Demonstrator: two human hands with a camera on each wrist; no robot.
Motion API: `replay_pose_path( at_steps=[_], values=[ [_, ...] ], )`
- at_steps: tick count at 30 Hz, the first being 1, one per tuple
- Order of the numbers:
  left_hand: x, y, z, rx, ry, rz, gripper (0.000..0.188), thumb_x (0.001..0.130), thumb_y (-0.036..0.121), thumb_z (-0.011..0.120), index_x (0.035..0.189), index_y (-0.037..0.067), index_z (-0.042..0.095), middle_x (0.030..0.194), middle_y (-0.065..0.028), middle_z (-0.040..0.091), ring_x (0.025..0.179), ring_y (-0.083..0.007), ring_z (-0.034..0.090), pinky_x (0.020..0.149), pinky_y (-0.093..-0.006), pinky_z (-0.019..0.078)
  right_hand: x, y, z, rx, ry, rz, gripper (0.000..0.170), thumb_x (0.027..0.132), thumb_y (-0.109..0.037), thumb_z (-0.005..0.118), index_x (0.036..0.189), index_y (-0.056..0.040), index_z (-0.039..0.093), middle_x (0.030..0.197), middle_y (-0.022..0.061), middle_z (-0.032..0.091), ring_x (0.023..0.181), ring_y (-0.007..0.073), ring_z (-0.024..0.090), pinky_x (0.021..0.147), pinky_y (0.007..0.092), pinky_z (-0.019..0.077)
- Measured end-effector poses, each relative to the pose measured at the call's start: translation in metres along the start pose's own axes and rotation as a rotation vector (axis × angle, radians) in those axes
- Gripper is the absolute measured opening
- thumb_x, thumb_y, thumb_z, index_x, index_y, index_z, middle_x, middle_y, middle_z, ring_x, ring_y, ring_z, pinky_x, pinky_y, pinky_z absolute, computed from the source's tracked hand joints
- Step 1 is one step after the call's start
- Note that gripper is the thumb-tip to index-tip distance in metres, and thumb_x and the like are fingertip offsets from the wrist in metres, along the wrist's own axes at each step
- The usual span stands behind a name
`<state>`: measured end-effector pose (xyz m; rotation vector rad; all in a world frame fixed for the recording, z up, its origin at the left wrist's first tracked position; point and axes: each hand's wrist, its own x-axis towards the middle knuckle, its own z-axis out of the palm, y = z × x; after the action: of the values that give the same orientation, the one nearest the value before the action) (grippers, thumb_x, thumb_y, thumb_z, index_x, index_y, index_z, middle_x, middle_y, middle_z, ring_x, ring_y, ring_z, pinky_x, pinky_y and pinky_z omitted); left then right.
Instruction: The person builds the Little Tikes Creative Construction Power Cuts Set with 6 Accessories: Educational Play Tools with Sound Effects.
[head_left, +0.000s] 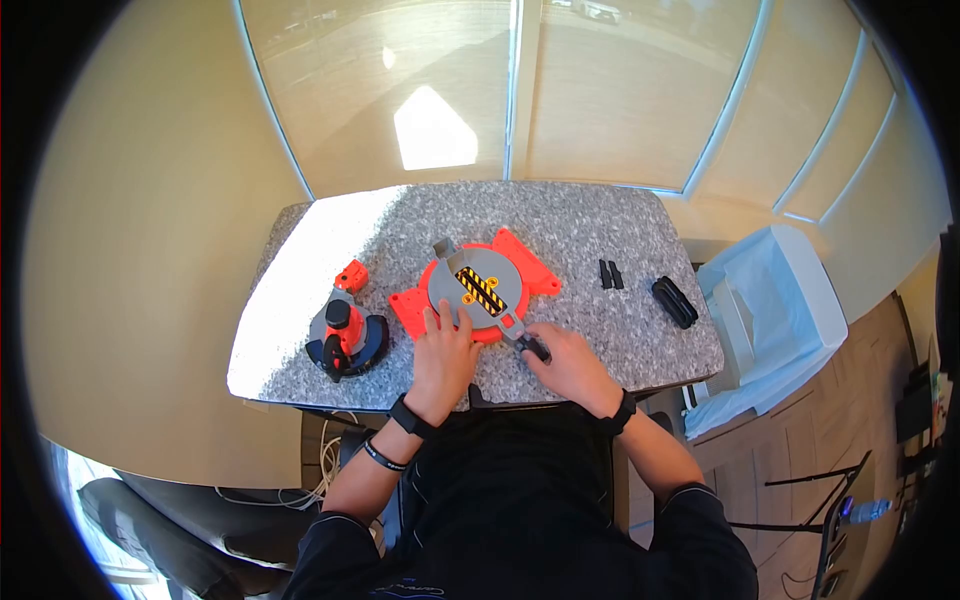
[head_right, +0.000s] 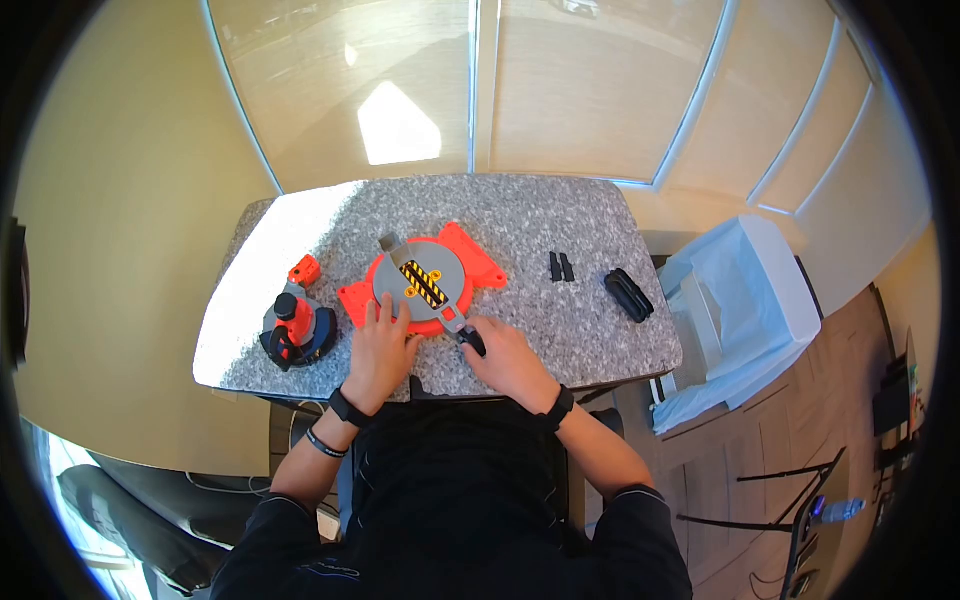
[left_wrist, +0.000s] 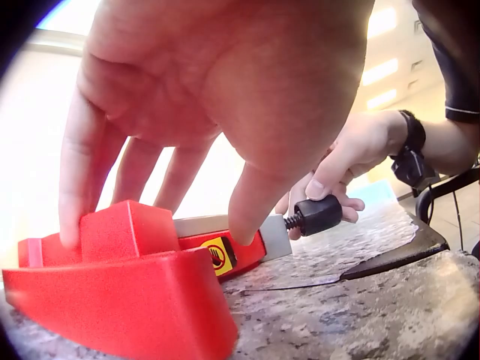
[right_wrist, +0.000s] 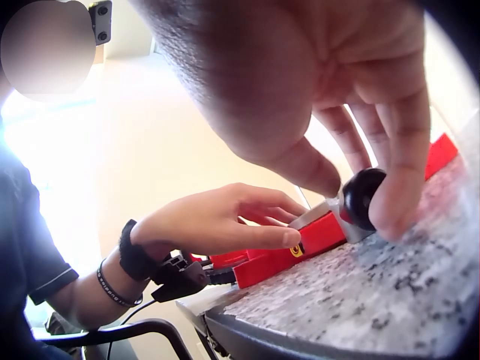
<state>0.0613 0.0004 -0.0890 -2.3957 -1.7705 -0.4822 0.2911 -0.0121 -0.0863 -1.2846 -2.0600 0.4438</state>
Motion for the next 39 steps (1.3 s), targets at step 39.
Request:
replay_pose_path(
  at_steps=[39],
  values=[
    [0.000, 0.000, 0.003, 0.013, -0.007, -0.009, 0.061, 0.091, 0.034, 0.076, 0.138, 0.001, 0.058, 0.147, -0.0294, 0.052, 0.131, -0.0496, 0.055, 0.085, -0.0487, 0.0613, 0.000, -0.001, 0.000, 0.077, -0.048, 0.088, 0.037, 0.090, -0.012, 0.073, 0.123, -0.0025, 0.058, 0.100, 0.0240, 0.068, 0.091, 0.0467, 0.067, 0.081, 0.0533, 0.0543]
  ],
)
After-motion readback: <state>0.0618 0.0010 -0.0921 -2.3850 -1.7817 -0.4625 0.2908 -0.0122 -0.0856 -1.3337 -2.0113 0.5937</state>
